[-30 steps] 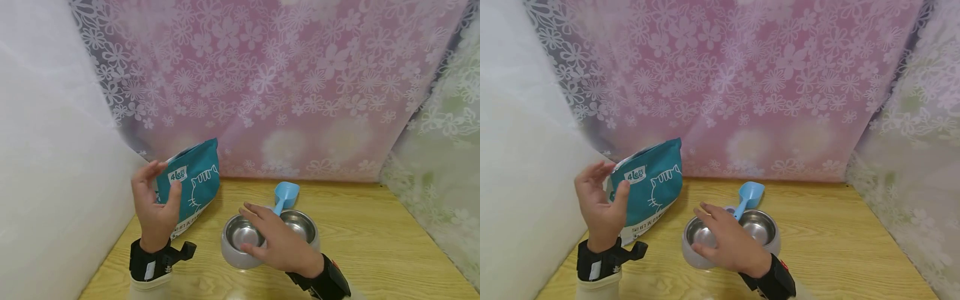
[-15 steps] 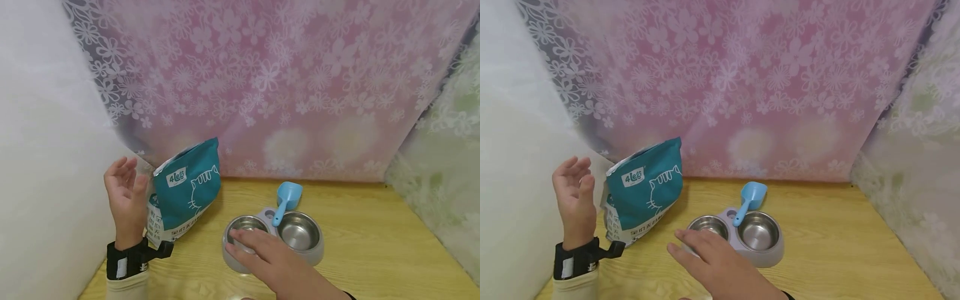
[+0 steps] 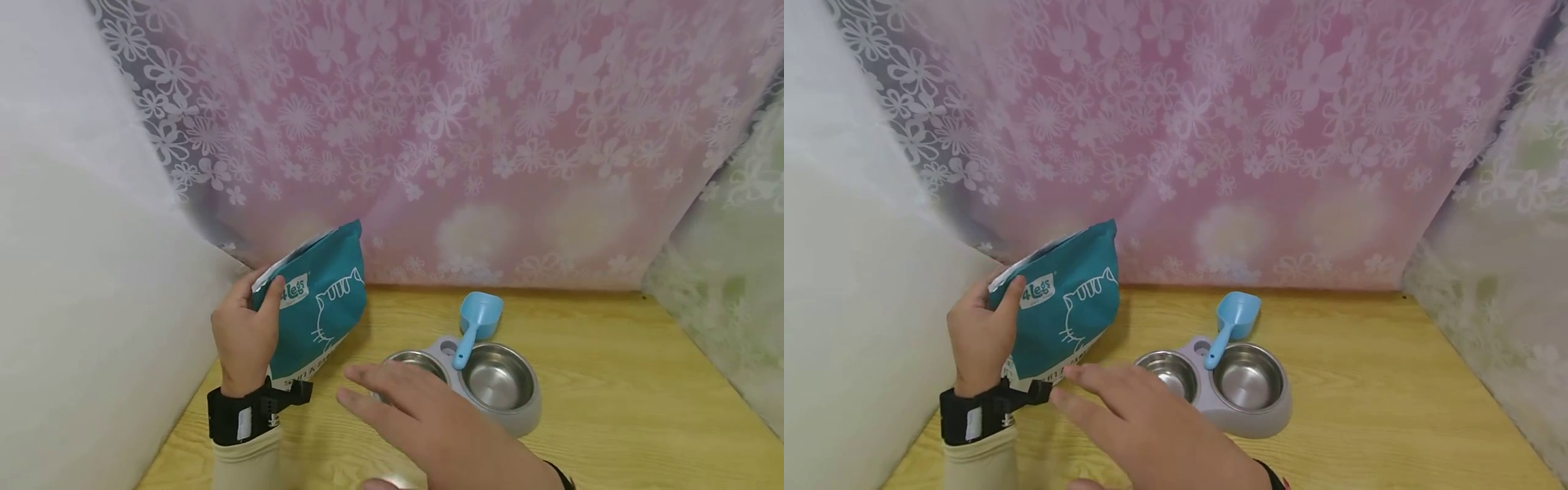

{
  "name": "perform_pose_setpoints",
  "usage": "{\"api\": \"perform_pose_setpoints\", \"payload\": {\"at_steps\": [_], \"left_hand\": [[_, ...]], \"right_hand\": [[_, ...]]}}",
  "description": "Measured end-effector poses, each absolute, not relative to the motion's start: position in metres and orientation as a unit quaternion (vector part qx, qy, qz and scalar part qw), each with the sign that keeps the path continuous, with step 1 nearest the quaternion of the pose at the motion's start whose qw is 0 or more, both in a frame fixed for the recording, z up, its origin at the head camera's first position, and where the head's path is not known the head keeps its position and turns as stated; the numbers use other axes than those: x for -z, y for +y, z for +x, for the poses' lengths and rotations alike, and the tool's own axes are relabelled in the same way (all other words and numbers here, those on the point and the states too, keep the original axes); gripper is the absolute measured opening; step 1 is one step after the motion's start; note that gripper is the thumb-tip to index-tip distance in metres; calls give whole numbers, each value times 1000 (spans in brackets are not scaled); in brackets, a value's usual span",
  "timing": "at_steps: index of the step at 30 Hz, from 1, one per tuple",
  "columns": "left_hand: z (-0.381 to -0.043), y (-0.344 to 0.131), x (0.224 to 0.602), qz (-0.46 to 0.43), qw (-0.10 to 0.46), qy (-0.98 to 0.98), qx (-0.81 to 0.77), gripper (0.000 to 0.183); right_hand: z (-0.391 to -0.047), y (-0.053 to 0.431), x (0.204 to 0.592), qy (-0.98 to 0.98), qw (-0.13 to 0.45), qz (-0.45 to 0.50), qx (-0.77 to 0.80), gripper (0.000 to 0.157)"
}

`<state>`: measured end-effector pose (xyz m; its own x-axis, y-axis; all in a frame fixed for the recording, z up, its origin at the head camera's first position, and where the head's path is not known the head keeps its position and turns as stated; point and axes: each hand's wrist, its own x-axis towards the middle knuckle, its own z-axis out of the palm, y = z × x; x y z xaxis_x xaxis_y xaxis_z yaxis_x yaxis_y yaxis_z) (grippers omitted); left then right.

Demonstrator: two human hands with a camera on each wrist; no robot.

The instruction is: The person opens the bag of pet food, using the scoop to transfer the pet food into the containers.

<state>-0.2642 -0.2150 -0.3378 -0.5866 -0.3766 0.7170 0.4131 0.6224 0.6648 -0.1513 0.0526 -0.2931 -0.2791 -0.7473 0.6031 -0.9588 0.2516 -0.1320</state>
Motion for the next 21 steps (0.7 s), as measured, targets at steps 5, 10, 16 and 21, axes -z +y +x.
{"api": "perform_pose_setpoints", "payload": {"at_steps": [5,10,16,21], "left_hand": [[-264,-216,341,-19,456,-778,431,32],[-265,-213,346,-38,446,-777,443,26],[-266,-213,349,-41,434,-786,438,27],[-264,-214,345,-45,402,-803,438,30]], "right_hand": [[-185,36,303,-782,230,511,-274,61],[-231,24,326,-823,213,452,-269,58],[-257,19,345,-846,167,422,-278,54],[-263,17,349,-849,141,408,-304,48]]}}
